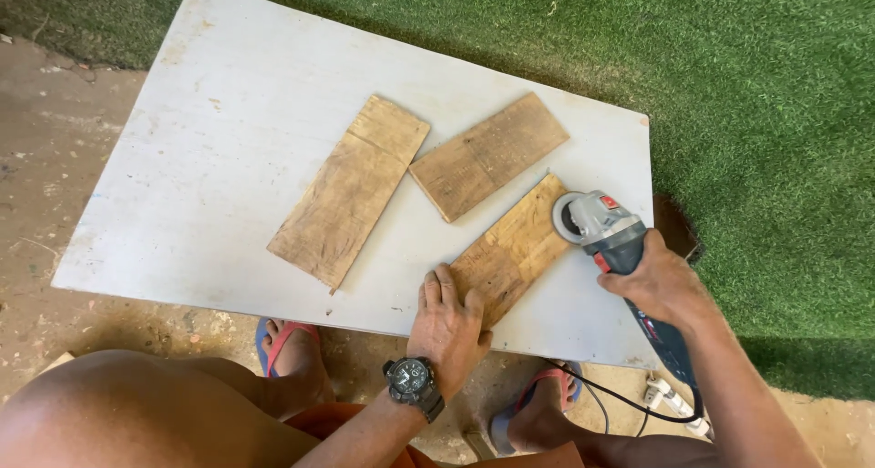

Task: Sanding wooden planks using an angle grinder

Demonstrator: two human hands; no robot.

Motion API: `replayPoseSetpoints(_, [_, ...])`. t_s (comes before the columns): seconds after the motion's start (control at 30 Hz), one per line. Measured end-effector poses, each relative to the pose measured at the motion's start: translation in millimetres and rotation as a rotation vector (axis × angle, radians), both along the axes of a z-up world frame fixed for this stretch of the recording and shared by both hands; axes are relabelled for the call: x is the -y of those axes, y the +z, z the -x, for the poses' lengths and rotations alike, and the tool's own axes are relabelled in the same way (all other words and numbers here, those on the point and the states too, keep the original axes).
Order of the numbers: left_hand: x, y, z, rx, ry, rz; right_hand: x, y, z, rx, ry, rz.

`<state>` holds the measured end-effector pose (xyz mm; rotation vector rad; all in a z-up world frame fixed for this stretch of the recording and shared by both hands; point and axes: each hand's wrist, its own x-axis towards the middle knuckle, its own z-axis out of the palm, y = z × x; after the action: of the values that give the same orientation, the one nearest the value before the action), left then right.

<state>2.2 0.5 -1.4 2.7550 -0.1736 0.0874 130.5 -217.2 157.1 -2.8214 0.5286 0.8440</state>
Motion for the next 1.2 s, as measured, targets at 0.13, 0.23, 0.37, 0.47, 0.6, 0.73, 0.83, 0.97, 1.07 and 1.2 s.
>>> replayPoseSetpoints(0.13, [1.0, -0.4, 0.3, 0.0, -0.007, -0.023, -3.4, -1.4, 7.9, 0.001, 0.007, 0.015])
replayPoseSetpoints(0.23, [0.5, 2.6, -1.0, 0.014, 0.007, -0.018, -13.2, -6.0, 22.1, -0.038, 0.028, -0.089])
replayPoseSetpoints(0.37, [0.2, 1.2, -0.2, -0.006, 0.002, 0.016, -17.4, -12.8, 33.7, -0.061, 0.101, -0.101])
replayPoseSetpoints(0.47, [2.1, 0.7, 2.4, 0.003, -0.004, 0.007, -15.1, -5.5, 24.6, -0.057, 0.071, -0.051])
replayPoseSetpoints(0.6, [0.2, 0.5, 1.2, 0.019, -0.003, 0.012, -6.3, -3.5, -9.0, 0.046, -0.005, -0.029])
replayPoseSetpoints(0.73, [-0.3, 0.2, -0.3, 0.011, -0.011, 0.008, -3.7, -2.3, -21.0, 0.064, -0.034, -0.017])
replayPoseSetpoints(0.83, [1.8, 0.4, 0.6, 0.041, 0.012, -0.008, -24.2, 5.6, -6.2, -0.001, 0.042, -0.026])
replayPoseSetpoints(0.97, [3.1, 4.5, 1.8, 0.009, 0.014, -0.018, -44.1, 0.9, 12.2, -0.091, 0.108, -0.126])
replayPoseSetpoints(1.07, [3.3, 4.3, 0.4, 0.022, 0.009, -0.049, -52.7, 1.6, 12.5, -0.095, 0.154, -0.131])
replayPoseSetpoints(1.2, [2.1, 6.7, 2.3, -0.004, -0.006, -0.066, -55.0, 7.3, -6.8, -0.076, 0.123, -0.089])
